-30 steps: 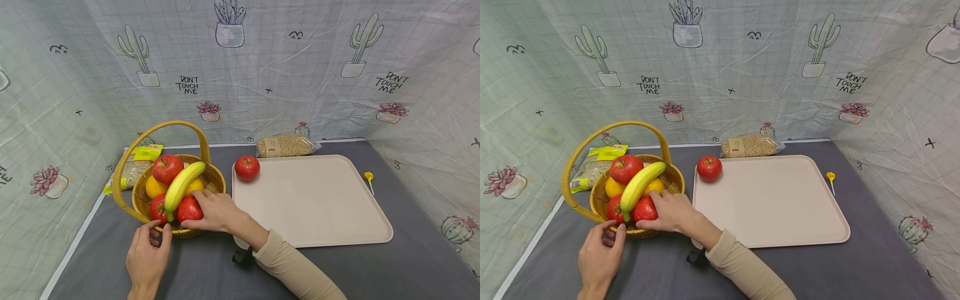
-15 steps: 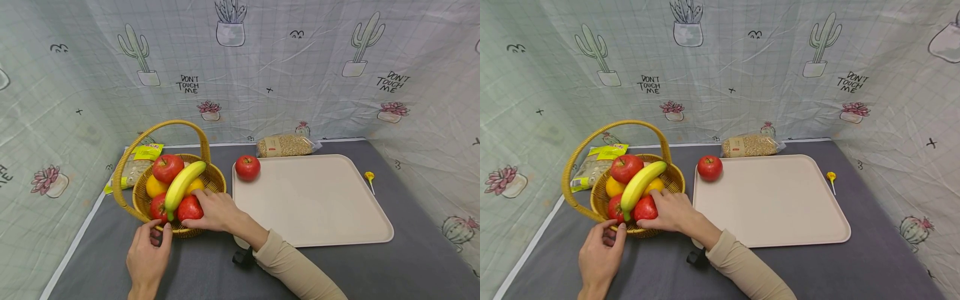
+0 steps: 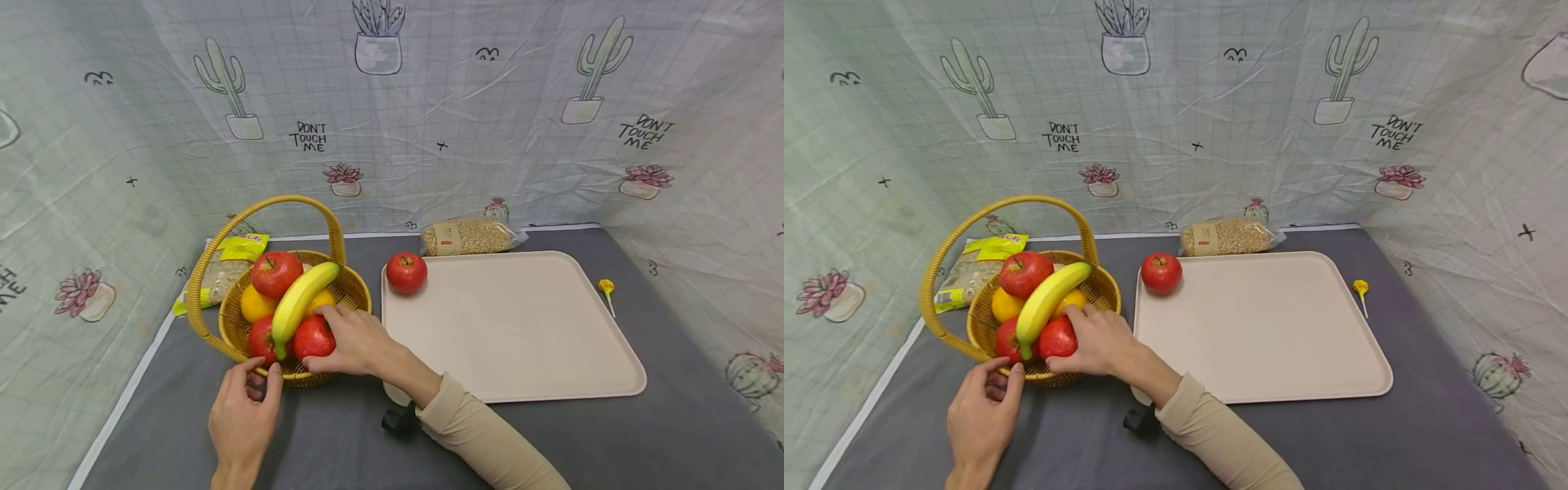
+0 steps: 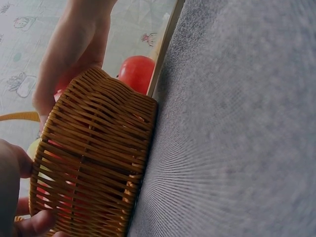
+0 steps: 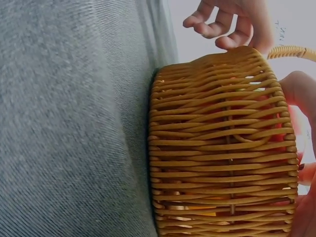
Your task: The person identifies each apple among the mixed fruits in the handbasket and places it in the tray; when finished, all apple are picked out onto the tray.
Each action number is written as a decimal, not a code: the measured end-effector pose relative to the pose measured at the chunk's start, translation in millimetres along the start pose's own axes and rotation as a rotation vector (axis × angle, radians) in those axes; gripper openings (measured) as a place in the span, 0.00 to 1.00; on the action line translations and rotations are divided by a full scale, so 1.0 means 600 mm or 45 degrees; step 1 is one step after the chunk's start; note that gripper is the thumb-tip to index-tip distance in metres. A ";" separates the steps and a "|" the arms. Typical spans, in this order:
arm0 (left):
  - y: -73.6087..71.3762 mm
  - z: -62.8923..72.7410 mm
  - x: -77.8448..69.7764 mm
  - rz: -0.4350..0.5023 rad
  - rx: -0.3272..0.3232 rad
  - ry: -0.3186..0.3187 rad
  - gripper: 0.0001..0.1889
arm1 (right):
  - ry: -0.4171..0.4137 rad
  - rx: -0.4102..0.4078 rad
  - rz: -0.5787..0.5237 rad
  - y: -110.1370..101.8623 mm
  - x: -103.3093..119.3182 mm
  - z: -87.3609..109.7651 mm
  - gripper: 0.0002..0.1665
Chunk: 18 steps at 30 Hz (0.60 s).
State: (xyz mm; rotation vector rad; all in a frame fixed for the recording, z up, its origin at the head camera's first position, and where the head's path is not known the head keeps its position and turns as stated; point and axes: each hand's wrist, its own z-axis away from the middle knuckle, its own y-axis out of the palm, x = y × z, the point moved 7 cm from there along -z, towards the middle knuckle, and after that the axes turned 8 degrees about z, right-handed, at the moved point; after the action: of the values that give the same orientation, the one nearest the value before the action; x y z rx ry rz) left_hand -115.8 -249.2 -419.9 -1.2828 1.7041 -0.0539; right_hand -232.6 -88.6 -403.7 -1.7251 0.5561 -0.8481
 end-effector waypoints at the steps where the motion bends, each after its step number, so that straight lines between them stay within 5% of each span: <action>1: 0.000 0.000 0.000 0.002 -0.001 0.000 0.11 | 0.006 0.001 -0.020 -0.002 -0.002 0.000 0.44; 18: -0.002 0.000 -0.002 0.002 0.005 -0.015 0.11 | 0.004 -0.044 -0.063 -0.035 -0.011 0.004 0.48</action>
State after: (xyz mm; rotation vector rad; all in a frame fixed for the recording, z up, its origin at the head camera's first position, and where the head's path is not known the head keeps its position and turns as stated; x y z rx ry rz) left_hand -115.1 -249.0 -418.3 -1.2767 1.6942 -0.0488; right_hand -236.0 -75.8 -385.9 -1.7754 0.5349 -0.8813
